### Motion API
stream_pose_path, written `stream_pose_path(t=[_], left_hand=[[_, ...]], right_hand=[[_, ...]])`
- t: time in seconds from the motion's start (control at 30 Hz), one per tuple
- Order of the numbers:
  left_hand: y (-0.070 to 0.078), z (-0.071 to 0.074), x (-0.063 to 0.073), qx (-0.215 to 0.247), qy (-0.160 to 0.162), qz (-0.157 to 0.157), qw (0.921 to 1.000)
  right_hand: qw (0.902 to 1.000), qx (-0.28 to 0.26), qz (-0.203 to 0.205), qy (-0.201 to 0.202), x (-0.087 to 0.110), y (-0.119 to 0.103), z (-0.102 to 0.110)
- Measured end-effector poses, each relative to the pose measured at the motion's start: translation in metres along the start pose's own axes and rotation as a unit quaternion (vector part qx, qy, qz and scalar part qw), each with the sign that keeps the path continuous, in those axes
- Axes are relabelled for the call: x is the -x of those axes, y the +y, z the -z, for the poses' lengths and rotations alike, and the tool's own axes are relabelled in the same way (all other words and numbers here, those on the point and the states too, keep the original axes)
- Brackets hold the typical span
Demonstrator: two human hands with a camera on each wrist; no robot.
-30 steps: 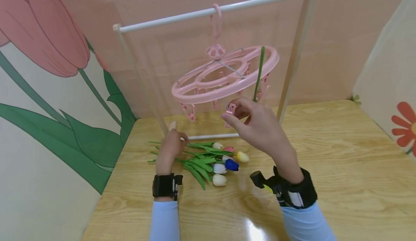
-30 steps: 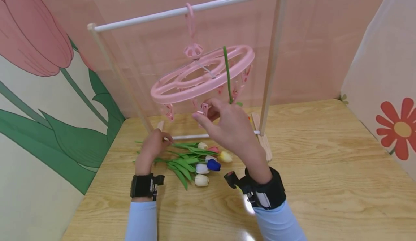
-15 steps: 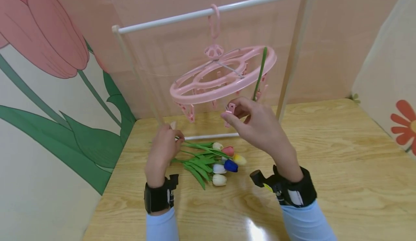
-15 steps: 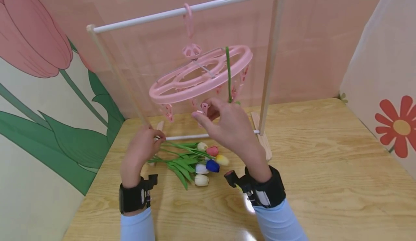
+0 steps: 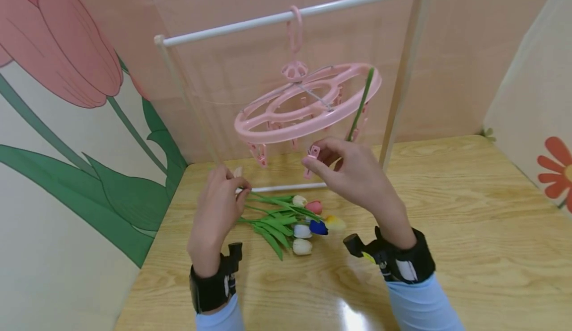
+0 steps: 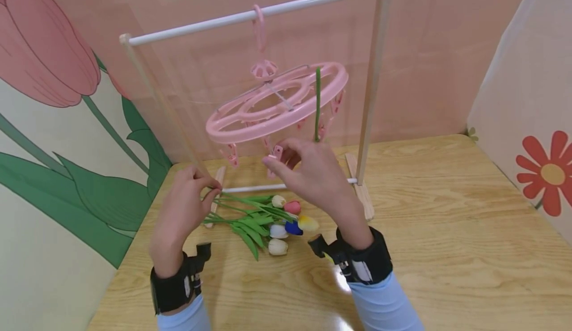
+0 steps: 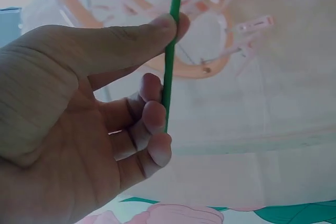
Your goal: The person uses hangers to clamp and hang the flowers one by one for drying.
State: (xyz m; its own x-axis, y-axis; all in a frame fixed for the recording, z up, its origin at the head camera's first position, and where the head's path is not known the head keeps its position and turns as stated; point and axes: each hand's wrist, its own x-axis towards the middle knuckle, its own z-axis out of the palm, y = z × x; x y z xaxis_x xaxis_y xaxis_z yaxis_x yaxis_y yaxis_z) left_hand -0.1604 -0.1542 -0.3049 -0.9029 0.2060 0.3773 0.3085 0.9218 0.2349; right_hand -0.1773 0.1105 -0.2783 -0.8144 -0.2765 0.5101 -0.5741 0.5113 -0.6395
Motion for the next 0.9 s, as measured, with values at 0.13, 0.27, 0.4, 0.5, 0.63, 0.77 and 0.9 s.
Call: stream_pose_path(t=[0.13, 0.27, 0.4, 0.5, 0.63, 0.77, 0.9], left_hand=[[0.003, 0.004, 0.003, 0.009, 0.045, -0.030, 0.9985], [0.008, 0.006, 0.005, 0.015, 0.100, -0.058, 0.9932], [0.015, 0.009, 0.004, 0.012, 0.142, -0.076, 0.9868], [0.021, 0.008, 0.003, 0.009, 0.170, -0.098, 0.9805], [0.028, 0.006, 0.002, 0.004, 0.207, -0.130, 0.9697], [0.035, 0.004, 0.000, 0.005, 0.226, -0.152, 0.9622], [0.040, 0.003, -0.001, 0.002, 0.234, -0.165, 0.9581]], right_hand=[[0.9998, -0.014, 0.002, -0.012, 0.000, 0.000, -0.001], [0.9996, -0.017, 0.001, -0.021, 0.000, 0.000, -0.001], [0.9995, -0.022, 0.002, -0.022, 0.000, 0.001, -0.001], [0.9994, -0.027, 0.010, -0.021, -0.001, 0.002, -0.002], [0.9991, -0.028, 0.028, -0.019, -0.002, 0.003, -0.004], [0.9988, -0.026, 0.038, -0.016, -0.002, 0.002, -0.005], [0.9990, -0.022, 0.037, -0.014, -0.002, 0.002, -0.006]])
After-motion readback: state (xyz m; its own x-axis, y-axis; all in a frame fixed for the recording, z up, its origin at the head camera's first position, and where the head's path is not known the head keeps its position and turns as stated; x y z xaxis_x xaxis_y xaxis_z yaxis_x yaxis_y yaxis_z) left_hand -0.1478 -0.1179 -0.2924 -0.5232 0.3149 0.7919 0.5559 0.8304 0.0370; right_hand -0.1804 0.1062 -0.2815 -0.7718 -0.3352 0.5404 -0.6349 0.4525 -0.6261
